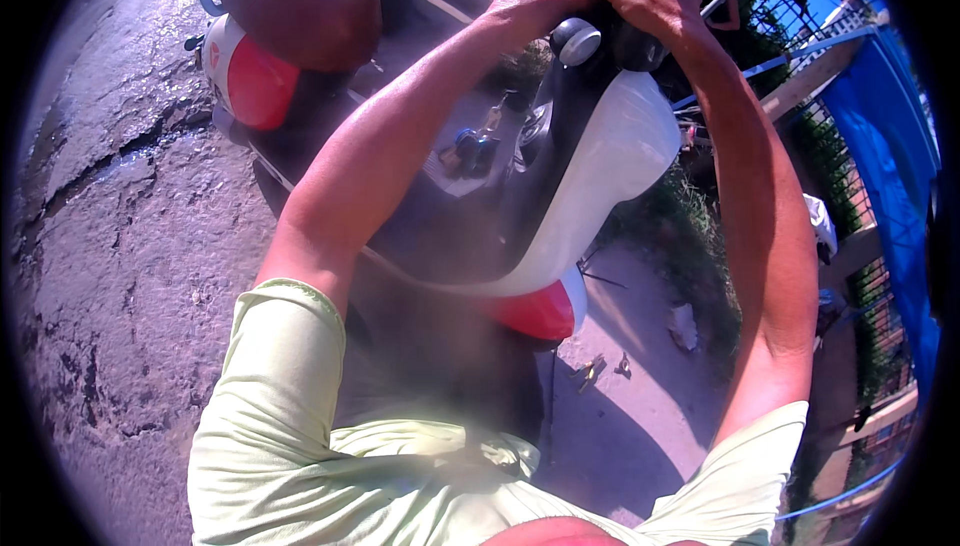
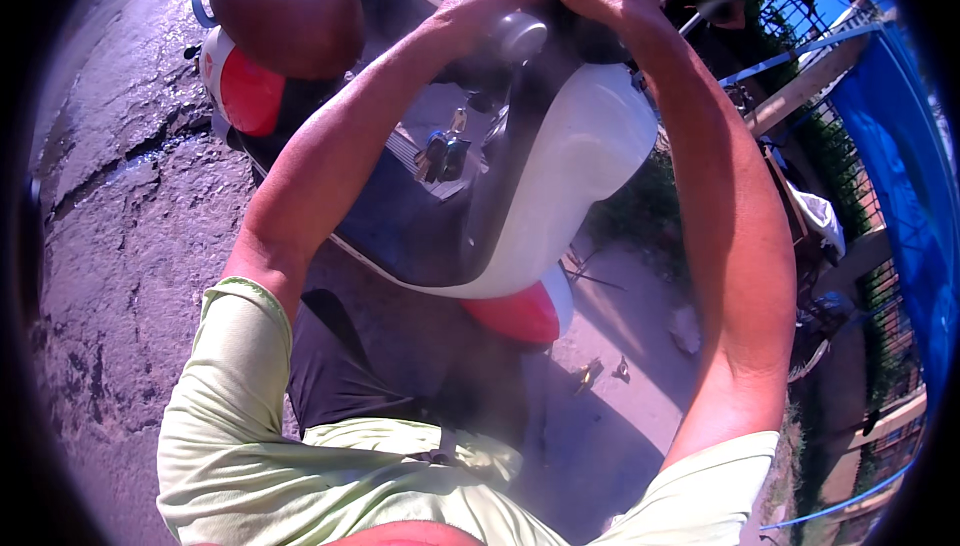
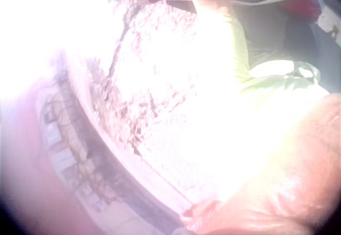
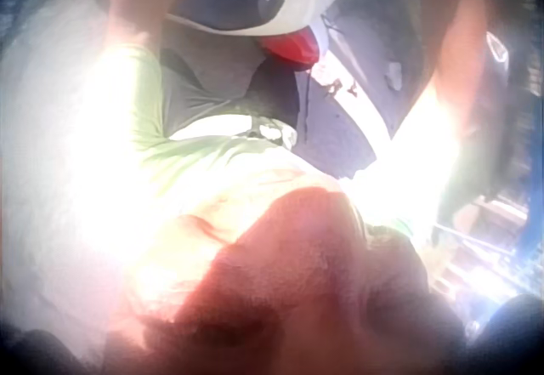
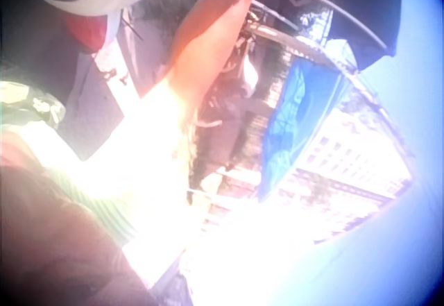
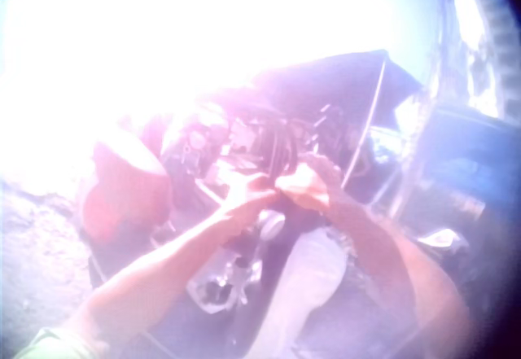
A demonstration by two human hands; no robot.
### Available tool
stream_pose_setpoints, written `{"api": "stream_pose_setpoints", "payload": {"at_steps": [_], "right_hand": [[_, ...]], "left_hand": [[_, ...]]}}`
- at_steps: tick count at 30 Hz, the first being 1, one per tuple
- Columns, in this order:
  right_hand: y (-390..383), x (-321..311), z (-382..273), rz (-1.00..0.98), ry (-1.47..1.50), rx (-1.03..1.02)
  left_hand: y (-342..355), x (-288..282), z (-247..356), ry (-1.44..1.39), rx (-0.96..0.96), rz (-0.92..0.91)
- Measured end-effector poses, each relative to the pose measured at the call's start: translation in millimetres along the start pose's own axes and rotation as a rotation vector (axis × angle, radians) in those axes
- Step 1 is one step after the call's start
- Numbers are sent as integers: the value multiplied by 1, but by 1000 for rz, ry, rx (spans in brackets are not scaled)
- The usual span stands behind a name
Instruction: The person installs or repairs a cable assembly on a scooter, routing the cable through the handlebar area and using pliers to secure it.
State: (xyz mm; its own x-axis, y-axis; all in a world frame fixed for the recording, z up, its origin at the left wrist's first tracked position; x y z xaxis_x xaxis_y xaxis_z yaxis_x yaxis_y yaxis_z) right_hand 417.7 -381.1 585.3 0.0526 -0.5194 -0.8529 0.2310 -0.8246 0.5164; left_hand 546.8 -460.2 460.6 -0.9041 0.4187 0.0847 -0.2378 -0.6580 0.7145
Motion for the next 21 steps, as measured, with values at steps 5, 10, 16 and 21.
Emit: {"api": "stream_pose_setpoints", "payload": {"at_steps": [5, 10, 16, 21], "right_hand": [[-20, 0, -5, 215, 35, 58], [-31, 35, -50, 541, 305, 73], [-1, -7, 28, 131, 42, -125], [4, -13, 23, -44, 74, -52]], "left_hand": [[-18, 18, 40, 471, 353, 327], [-12, -16, 30, 643, 857, 301], [-28, 1, 66, 785, 636, 121], [-5, 9, 30, 902, 784, 353]]}}
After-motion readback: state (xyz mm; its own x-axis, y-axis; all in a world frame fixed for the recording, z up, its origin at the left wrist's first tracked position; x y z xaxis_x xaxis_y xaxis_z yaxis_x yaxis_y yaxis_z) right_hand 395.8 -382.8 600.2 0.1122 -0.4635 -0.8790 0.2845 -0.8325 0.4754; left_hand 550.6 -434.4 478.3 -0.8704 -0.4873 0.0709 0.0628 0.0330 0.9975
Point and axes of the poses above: each hand's wrist, its own y-axis towards the middle knuckle, its own x-axis out of the palm, z = x × y, the point moved 1 cm from there along y, towards the middle knuckle, and after that the axes turned 3 degrees about y, right-handed, at the moved point
